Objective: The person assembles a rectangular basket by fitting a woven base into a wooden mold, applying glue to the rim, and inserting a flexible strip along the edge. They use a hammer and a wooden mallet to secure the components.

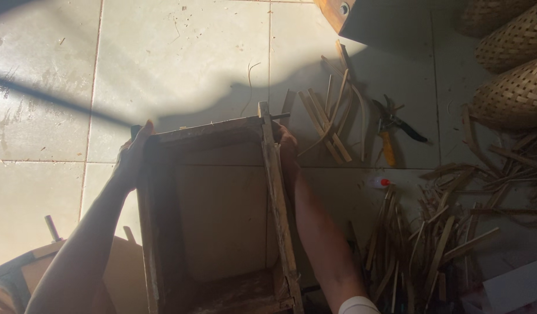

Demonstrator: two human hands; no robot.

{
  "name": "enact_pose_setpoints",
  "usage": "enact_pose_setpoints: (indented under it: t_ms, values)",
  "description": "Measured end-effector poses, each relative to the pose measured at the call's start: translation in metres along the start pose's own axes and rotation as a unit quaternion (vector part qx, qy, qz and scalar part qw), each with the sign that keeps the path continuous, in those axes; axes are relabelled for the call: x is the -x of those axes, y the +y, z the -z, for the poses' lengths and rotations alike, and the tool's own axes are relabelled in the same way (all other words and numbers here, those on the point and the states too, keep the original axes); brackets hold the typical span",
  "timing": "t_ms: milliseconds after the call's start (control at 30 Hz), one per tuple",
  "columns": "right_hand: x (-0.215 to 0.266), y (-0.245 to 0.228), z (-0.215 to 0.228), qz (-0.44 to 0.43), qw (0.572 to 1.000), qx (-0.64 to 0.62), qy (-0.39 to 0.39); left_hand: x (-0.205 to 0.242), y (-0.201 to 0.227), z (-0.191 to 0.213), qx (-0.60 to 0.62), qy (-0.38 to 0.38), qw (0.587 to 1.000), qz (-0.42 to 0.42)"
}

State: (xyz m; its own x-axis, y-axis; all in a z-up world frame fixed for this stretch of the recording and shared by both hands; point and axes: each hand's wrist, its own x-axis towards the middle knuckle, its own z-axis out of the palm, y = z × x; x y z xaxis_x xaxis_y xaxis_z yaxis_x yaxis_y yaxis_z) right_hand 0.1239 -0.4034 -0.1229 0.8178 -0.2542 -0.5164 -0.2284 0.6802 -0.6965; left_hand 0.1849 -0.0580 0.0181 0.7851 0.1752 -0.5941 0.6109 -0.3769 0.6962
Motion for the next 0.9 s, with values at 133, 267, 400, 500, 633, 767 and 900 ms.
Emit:
enact_pose_setpoints:
  t_ms: [133, 267, 400, 500, 633, 767, 900]
  values:
    - [-0.001, -0.004, -0.003, 0.008, 1.000, 0.009, -0.004, -0.006, -0.002, 0.000, 0.020, -0.007, 1.000, 0.008]
    - [-0.001, -0.010, -0.006, 0.013, 1.000, 0.016, 0.003, -0.013, -0.003, -0.001, 0.036, -0.010, 0.999, 0.009]
    - [-0.003, -0.002, 0.001, -0.005, 1.000, 0.029, -0.008, -0.011, -0.012, 0.002, 0.076, -0.040, 0.996, -0.020]
    - [-0.015, -0.001, 0.006, -0.027, 0.999, 0.029, 0.018, -0.010, -0.007, 0.001, 0.090, -0.042, 0.995, -0.007]
    - [-0.019, 0.008, 0.017, -0.025, 0.999, -0.010, -0.044, -0.003, -0.003, 0.000, 0.089, -0.052, 0.995, 0.010]
    - [-0.032, 0.006, 0.017, -0.023, 0.998, 0.006, -0.051, -0.003, 0.005, -0.001, 0.091, -0.044, 0.995, -0.015]
    - [-0.022, 0.018, 0.024, -0.025, 0.998, 0.015, -0.060, 0.003, -0.003, 0.000, 0.050, -0.045, 0.998, -0.003]
